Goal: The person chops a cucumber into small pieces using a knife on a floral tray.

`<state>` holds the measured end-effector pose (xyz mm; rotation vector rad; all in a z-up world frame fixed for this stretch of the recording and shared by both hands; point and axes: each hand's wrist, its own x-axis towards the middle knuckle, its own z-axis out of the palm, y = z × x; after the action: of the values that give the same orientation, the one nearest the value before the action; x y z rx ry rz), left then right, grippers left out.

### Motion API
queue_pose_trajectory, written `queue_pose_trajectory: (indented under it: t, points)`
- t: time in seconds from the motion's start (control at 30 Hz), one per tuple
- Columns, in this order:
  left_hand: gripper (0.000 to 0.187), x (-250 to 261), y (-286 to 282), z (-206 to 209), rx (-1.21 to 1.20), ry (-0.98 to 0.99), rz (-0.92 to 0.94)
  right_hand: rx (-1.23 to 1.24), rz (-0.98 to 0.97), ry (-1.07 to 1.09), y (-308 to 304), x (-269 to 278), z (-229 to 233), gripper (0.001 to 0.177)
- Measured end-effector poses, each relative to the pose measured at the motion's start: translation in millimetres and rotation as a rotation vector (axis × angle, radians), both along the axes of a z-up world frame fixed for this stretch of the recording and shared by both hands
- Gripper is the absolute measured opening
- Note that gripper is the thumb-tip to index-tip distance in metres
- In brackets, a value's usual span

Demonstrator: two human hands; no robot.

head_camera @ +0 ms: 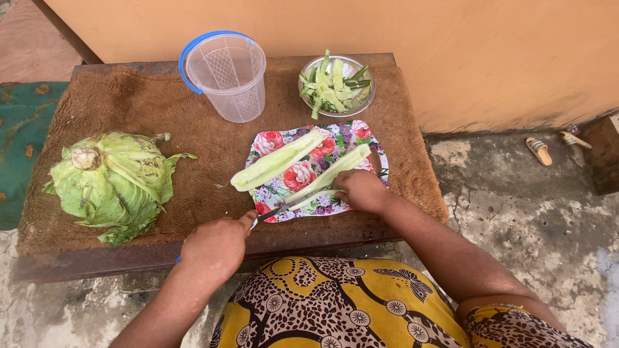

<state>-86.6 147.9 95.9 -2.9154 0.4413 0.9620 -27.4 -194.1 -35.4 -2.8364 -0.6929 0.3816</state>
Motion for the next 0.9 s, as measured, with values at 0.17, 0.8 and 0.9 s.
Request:
queue_pose_trajectory:
  t: [0.17, 0.8, 0.9]
  points:
    - [0.070, -7.3, -25.7, -15.0, 0.012, -0.027, -0.132, 0.108, -0.044, -0.166, 0.4, -19.4, -8.9, 0.019]
    - [0.070, 11.0, -12.8, -27.5, 0.013, 0.146, -0.117, 0.220, -0.153, -0.207, -14.0, -37.9, -5.7, 0.015]
    - [0.086, 0.9, -8.6, -19.2, 0.100, 0.143, -0.174, 0.144, -0.223, -0.170, -15.8, -34.7, -8.7, 0.014]
